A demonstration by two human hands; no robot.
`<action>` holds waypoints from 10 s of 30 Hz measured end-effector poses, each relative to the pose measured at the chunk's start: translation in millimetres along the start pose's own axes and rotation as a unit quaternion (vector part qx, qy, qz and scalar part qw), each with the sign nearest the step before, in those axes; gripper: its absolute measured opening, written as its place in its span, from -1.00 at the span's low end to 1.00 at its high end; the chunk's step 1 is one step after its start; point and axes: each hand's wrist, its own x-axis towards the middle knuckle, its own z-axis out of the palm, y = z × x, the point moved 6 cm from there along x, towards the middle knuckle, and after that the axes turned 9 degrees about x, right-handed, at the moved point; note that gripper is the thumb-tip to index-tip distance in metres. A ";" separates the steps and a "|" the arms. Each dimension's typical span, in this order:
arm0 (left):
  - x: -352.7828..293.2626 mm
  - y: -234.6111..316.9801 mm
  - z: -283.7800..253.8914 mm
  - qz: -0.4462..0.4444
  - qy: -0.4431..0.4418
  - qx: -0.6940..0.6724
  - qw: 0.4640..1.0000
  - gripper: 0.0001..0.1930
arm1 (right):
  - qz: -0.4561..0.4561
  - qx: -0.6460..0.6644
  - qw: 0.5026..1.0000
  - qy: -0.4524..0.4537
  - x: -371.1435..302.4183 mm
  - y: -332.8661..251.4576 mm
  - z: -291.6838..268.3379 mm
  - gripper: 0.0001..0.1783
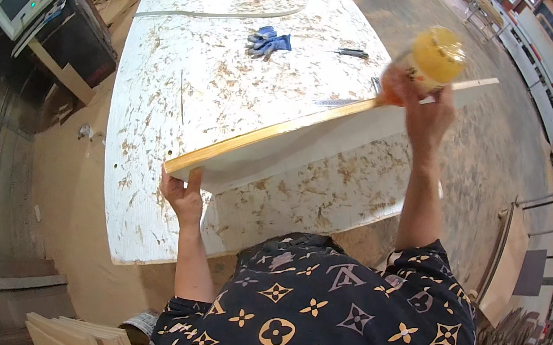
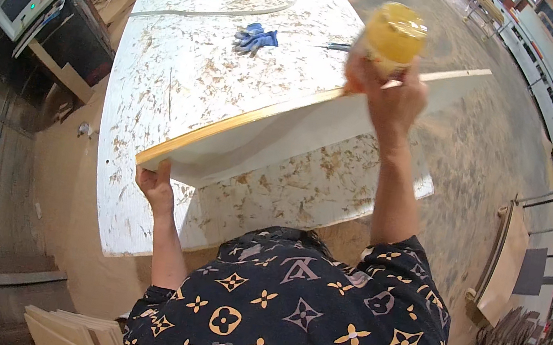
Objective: The person applies a yellow adhesive from a squeeze bottle along the edges of white rectangular boards. They handle the boards one at a time, applying glue to the edges and then placing them on a workbench.
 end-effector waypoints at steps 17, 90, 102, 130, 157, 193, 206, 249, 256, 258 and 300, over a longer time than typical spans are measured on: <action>-2.4 -0.9 -3.6 -0.015 -0.001 0.025 1.000 -0.76 | -0.134 0.157 0.970 -0.128 -27.2 -35.3 45.7 -0.49; 45.4 137.7 133.8 0.117 -0.286 0.565 0.765 -0.43 | -0.023 0.006 0.999 -0.034 78.6 118.8 -38.9 -0.50; 45.9 136.9 134.4 0.107 -0.284 0.565 0.767 -0.45 | -0.084 0.075 0.991 -0.069 57.4 95.6 -15.0 -0.52; 41.8 136.2 137.4 0.127 -0.286 0.567 0.761 -0.47 | -0.017 -0.027 0.999 -0.006 80.6 121.6 -57.2 -0.54; 26.1 138.2 263.1 0.133 -0.288 0.593 0.740 -0.45 | -0.162 0.097 0.974 -0.124 92.8 131.4 -36.1 -0.52; 14.4 143.3 309.1 0.129 -0.289 0.561 0.765 -0.44 | -0.112 0.066 0.990 -0.050 144.6 200.4 -91.0 -0.50; 12.3 141.1 306.3 0.138 -0.284 0.543 0.778 -0.45 | -0.030 0.018 0.998 -0.044 151.1 222.4 -106.6 -0.52; 11.7 140.8 319.2 0.116 -0.288 0.542 0.781 -0.46 | -0.055 0.053 0.997 -0.003 161.4 244.4 -128.1 -0.54; 12.0 141.5 320.1 0.109 -0.285 0.536 0.788 -0.45 | -0.075 0.022 0.997 -0.016 166.6 249.7 -126.7 -0.58; 11.2 142.4 319.9 0.131 -0.283 0.535 0.785 -0.45 | -0.011 -0.029 0.999 0.021 179.3 264.4 -145.3 -0.55; 10.3 139.8 318.7 0.107 -0.281 0.516 0.802 -0.45 | 0.035 -0.012 0.998 0.053 204.3 302.4 -157.0 -0.54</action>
